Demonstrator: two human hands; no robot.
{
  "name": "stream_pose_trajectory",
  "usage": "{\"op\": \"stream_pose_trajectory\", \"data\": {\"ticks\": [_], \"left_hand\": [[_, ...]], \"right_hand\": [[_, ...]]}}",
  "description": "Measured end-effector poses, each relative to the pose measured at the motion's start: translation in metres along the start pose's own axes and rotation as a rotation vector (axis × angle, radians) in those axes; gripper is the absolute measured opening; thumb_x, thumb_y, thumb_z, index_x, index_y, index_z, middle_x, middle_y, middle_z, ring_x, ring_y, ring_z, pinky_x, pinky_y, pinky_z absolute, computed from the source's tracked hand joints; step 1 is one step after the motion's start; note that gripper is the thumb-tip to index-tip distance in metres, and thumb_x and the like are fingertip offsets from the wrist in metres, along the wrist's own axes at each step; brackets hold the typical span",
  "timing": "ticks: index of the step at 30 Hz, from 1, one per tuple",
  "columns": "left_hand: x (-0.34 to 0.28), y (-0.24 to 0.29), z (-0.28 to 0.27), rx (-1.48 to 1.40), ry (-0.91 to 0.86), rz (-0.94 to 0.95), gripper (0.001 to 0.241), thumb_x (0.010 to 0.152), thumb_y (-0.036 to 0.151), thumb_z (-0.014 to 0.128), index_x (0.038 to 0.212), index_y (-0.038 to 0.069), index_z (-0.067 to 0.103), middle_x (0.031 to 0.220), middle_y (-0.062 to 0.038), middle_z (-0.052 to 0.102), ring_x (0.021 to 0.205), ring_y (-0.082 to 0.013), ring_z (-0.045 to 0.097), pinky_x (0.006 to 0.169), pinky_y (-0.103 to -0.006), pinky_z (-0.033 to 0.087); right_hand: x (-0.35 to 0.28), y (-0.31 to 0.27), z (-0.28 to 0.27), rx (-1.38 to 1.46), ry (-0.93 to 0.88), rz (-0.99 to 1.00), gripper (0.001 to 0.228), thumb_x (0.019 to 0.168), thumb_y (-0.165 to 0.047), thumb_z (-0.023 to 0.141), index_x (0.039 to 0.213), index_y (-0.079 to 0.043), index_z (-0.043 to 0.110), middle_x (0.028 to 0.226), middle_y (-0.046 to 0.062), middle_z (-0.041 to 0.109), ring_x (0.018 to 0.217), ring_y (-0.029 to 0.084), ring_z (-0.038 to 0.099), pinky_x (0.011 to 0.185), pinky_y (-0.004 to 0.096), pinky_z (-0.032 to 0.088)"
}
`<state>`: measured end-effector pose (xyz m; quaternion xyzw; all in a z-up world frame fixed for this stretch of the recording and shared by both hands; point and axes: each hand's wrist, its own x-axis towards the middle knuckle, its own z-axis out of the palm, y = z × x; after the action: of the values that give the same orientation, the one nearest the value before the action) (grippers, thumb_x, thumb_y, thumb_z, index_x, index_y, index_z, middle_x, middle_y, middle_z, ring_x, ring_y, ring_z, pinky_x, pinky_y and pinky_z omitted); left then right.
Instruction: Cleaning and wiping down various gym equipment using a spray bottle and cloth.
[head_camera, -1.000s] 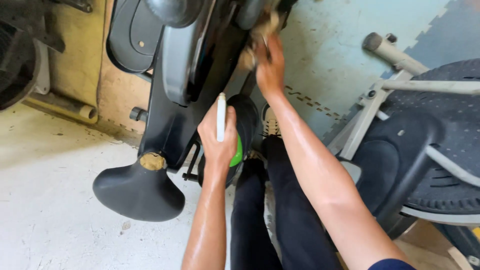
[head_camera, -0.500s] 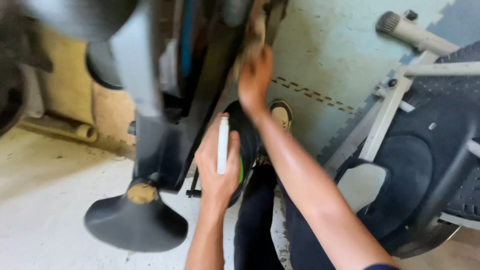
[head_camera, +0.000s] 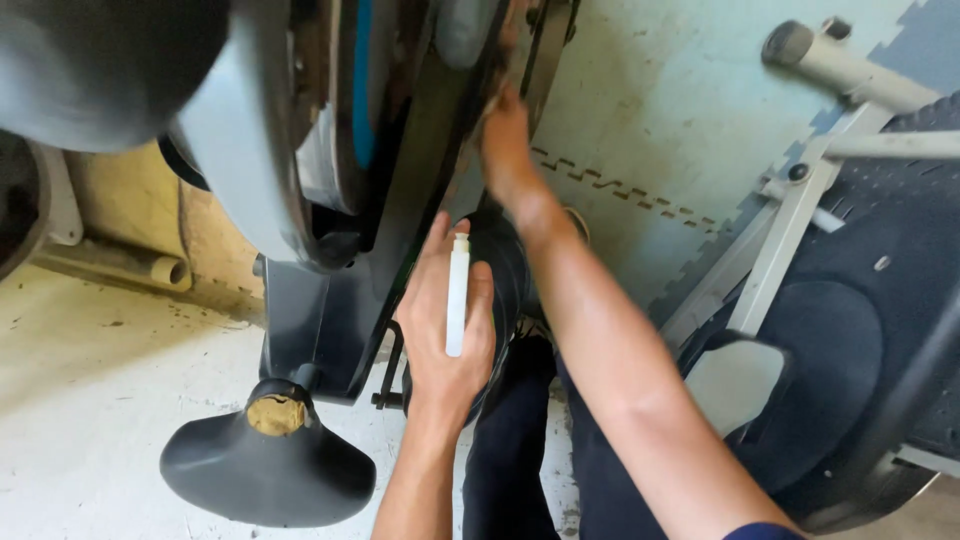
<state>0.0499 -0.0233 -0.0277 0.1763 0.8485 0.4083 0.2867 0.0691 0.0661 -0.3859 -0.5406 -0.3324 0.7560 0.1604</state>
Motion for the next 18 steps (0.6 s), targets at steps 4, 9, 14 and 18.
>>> {"op": "stream_pose_trajectory", "data": {"ticks": [4, 9, 14, 18], "left_hand": [[-0.004, 0.005, -0.004, 0.017, -0.006, 0.018, 0.029, 0.097, 0.007, 0.059, 0.121, -0.008, 0.065, 0.13, -0.028, 0.068, 0.139, -0.0462, 0.058, 0.113, -0.0459, 0.049], [-0.012, 0.014, -0.012, -0.017, 0.0, -0.002, 0.033, 0.097, 0.009, 0.059, 0.125, -0.009, 0.064, 0.132, -0.03, 0.066, 0.139, -0.0467, 0.056, 0.112, -0.0461, 0.048], [-0.026, 0.006, -0.025, -0.012, 0.068, -0.001, 0.036, 0.1, 0.011, 0.06, 0.13, -0.008, 0.063, 0.14, -0.029, 0.064, 0.135, -0.0423, 0.062, 0.114, -0.0438, 0.047], [-0.04, -0.009, -0.035, -0.055, 0.094, -0.063, 0.04, 0.099, 0.013, 0.06, 0.133, -0.008, 0.061, 0.136, -0.025, 0.067, 0.129, -0.0397, 0.065, 0.11, -0.0412, 0.049]], "right_hand": [[-0.098, -0.005, 0.008, -0.356, -0.068, -0.177, 0.046, 0.097, -0.004, 0.04, 0.139, 0.007, 0.053, 0.128, 0.018, 0.064, 0.115, 0.03, 0.058, 0.102, 0.041, 0.046], [-0.143, -0.033, 0.005, -0.247, -0.111, -0.088, 0.03, 0.106, -0.004, 0.045, 0.129, 0.013, 0.054, 0.11, 0.016, 0.062, 0.1, 0.029, 0.054, 0.087, 0.043, 0.044], [-0.069, -0.062, 0.02, -0.33, 0.052, -0.484, 0.05, 0.083, 0.005, 0.044, 0.131, 0.005, 0.059, 0.116, 0.012, 0.07, 0.103, 0.02, 0.065, 0.092, 0.034, 0.053], [-0.005, -0.023, 0.014, -0.197, 0.121, -0.301, 0.029, 0.1, -0.005, 0.05, 0.123, 0.004, 0.066, 0.104, 0.012, 0.074, 0.088, 0.023, 0.064, 0.08, 0.036, 0.054]]}}
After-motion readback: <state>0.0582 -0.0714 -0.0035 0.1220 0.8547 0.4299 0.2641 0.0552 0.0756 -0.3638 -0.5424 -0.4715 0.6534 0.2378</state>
